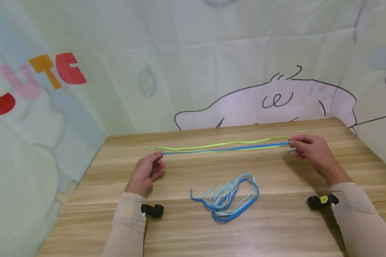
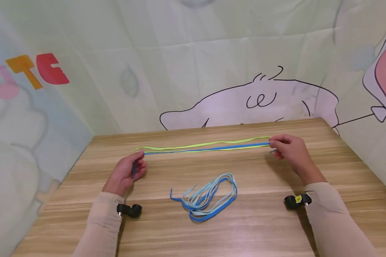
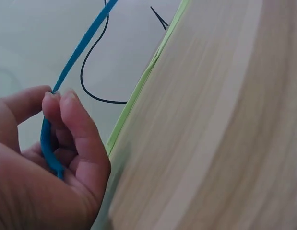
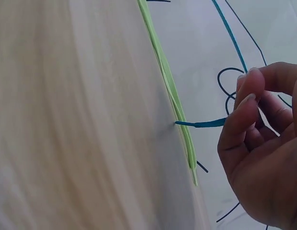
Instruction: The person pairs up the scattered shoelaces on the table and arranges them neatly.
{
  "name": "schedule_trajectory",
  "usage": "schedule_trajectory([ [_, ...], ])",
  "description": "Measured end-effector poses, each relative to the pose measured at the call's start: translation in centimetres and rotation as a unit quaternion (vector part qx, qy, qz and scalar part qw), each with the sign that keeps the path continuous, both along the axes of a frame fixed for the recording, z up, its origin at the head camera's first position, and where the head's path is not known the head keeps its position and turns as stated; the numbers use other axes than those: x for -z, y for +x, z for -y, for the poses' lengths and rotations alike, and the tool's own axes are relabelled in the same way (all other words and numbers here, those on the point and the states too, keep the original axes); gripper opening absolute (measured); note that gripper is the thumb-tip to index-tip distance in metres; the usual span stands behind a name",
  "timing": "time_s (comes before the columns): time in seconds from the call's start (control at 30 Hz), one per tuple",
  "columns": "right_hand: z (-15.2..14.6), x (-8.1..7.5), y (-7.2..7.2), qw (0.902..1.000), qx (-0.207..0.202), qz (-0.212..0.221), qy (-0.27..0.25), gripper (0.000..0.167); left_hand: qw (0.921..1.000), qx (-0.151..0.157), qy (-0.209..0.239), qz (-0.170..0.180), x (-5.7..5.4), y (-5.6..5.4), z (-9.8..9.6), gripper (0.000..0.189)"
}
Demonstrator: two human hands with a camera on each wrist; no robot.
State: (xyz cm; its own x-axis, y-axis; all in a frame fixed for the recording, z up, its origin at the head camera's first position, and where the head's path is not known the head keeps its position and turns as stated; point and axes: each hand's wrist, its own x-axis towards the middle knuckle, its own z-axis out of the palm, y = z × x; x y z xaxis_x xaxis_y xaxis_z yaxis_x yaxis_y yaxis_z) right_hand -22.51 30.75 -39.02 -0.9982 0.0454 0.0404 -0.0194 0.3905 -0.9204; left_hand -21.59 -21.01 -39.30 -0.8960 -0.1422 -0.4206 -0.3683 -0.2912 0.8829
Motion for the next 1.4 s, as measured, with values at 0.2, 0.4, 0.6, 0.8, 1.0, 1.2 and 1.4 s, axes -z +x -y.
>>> schedule_trajectory([
  [0.2, -0.1, 0.1, -0.1, 0.9999, 0.006, 0.001, 0.012, 0.033, 1.0000, -0.003, 0.006, 0.005, 0.3, -0.1, 0.3, 0.015],
  [0.4, -0.1, 0.3, -0.3, 0.9982, 0.021, 0.016, 0.054, 0.030, 0.9991, 0.001, -0.042, -0.003, 0.6, -0.4, 0.6, 0.026],
  [0.6, 0.1, 0.5, -0.6, 0.9953, 0.017, 0.032, 0.090, 0.030, 0.9939, -0.008, -0.110, -0.008, 0.9, -0.6, 1.2, 0.030],
  [0.8, 0.2, 0.8, -0.7, 0.9942, 0.006, 0.040, 0.100, 0.031, 0.9929, -0.008, -0.117, -0.018, 1.1, -0.4, 1.6, 0.030],
  [1.0, 0.0, 1.1, -0.6, 0.9940, -0.003, 0.038, 0.103, 0.027, 0.9949, -0.003, -0.099, -0.022, 1.1, -0.4, 2.0, 0.034],
  [1.2, -0.1, 1.2, -0.6, 0.9953, -0.021, 0.034, 0.088, 0.027, 0.9962, -0.003, -0.084, -0.022, 1.3, -0.5, 2.3, 0.034],
  [1.4, 0.1, 1.2, -0.7, 0.9966, -0.017, 0.036, 0.072, 0.035, 0.9963, 0.003, -0.080, -0.032, 1.1, -0.5, 2.6, 0.034],
])
